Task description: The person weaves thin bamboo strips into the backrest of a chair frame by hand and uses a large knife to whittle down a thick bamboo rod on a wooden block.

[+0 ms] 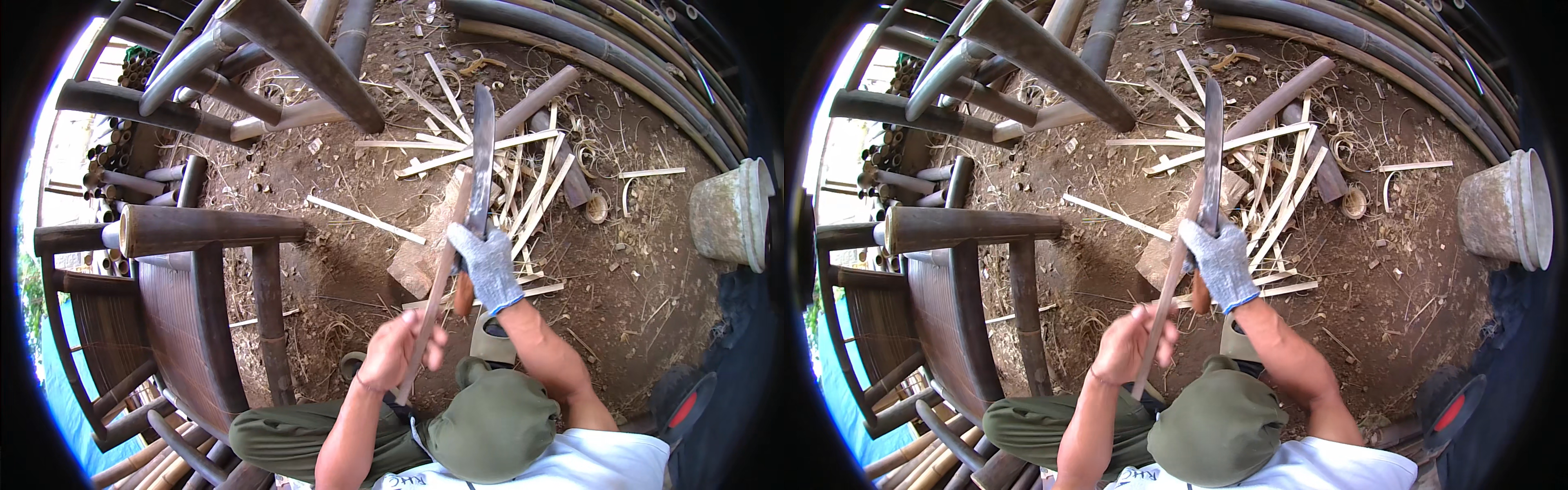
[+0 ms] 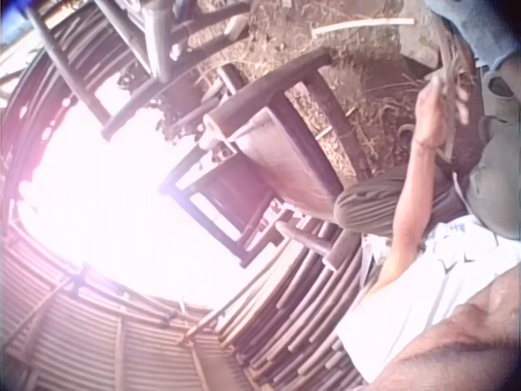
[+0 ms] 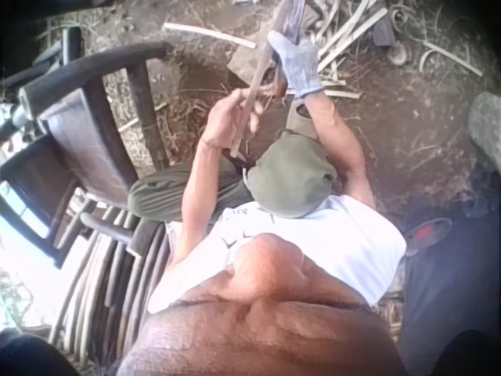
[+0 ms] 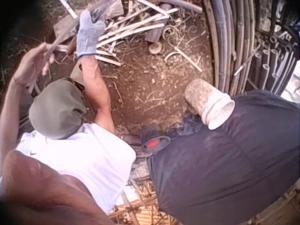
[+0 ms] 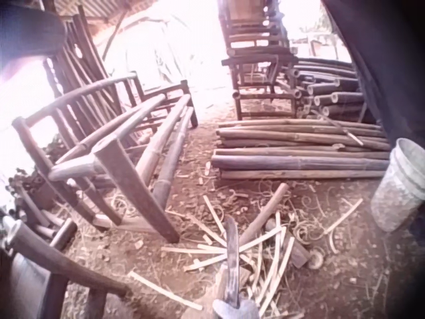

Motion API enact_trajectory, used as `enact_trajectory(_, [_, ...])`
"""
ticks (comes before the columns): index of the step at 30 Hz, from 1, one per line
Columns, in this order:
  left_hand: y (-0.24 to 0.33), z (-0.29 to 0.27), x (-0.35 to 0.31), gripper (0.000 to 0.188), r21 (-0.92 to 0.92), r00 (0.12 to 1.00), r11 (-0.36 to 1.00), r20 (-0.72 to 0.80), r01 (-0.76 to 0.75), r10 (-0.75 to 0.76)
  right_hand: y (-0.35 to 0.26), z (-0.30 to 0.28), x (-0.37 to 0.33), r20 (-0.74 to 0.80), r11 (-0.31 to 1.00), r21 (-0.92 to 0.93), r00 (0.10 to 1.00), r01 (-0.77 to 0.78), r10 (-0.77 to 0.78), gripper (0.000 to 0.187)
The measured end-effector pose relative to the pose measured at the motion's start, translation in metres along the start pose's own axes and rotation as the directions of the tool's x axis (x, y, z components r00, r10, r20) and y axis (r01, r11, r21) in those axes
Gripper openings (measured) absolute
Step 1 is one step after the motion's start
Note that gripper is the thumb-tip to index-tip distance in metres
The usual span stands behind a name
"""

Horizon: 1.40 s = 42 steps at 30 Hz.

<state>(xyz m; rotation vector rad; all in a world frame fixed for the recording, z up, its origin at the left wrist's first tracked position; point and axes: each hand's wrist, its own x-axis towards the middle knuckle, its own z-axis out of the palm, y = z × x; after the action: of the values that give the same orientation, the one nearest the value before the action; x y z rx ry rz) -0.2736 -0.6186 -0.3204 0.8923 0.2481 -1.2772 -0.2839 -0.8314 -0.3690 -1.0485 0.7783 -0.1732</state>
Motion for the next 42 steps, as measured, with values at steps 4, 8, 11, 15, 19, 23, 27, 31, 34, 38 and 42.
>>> enact_trajectory(4, [-0.004,0.011,-0.021,0.04,0.302,0.975,0.953,-0.213,0.0,0.068,-0.01,-0.02,0.01,0.248,0.469,-0.67,0.77,0.575,-0.588,0.025])
enact_trajectory(8, [0.0,0.017,-0.017,0.044,0.389,0.924,0.917,-0.315,-0.081,0.216,-0.018,-0.03,-0.016,0.504,0.296,-0.634,0.672,0.715,-0.543,0.04])
enact_trajectory(11, [0.002,0.021,-0.017,0.043,0.503,0.883,0.86,-0.366,-0.079,0.295,-0.015,-0.029,-0.039,0.578,0.306,-0.655,0.719,0.691,-0.386,0.044])
enact_trajectory(15, [-0.011,0.005,-0.013,0.042,0.709,0.846,0.702,-0.334,-0.065,0.416,-0.017,-0.024,-0.053,0.664,0.317,-0.681,0.739,0.66,-0.115,0.049])
enact_trajectory(19, [-0.02,0.003,-0.014,0.04,0.848,0.795,0.519,-0.242,-0.105,0.556,-0.009,-0.028,-0.045,0.65,0.305,-0.686,0.745,0.66,-0.15,0.048])
enact_trajectory(23, [-0.023,0.014,-0.031,0.042,0.867,0.815,0.48,-0.18,-0.132,0.551,-0.015,-0.037,-0.023,0.549,0.331,-0.728,0.799,0.601,-0.244,0.049])
enact_trajectory(27, [-0.034,0.021,-0.058,0.041,0.877,0.851,0.459,-0.131,-0.14,0.509,-0.027,-0.074,0.028,0.421,0.311,-0.828,0.884,0.466,-0.203,0.061])
enact_trajectory(31, [-0.041,0.019,-0.077,0.045,0.655,0.902,0.739,-0.209,-0.157,0.377,-0.052,-0.12,0.071,0.235,0.345,-0.869,0.909,0.355,-0.343,0.061])
enact_trajectory(34, [-0.02,0.026,-0.051,0.05,0.392,0.899,0.901,-0.301,-0.187,0.318,-0.065,-0.067,0.008,0.386,0.569,-0.698,0.897,0.435,-0.213,0.049])
enact_trajectory(38, [0.001,0.043,-0.006,0.039,0.333,0.863,0.9,-0.323,-0.282,0.39,-0.028,-0.041,-0.045,0.542,0.401,-0.602,0.722,0.69,-0.43,0.051])
enact_trajectory(42, [-0.005,0.047,-0.001,0.026,0.384,0.844,0.879,-0.337,-0.282,0.418,-0.014,-0.035,-0.059,0.618,0.365,-0.609,0.71,0.704,-0.338,0.049])
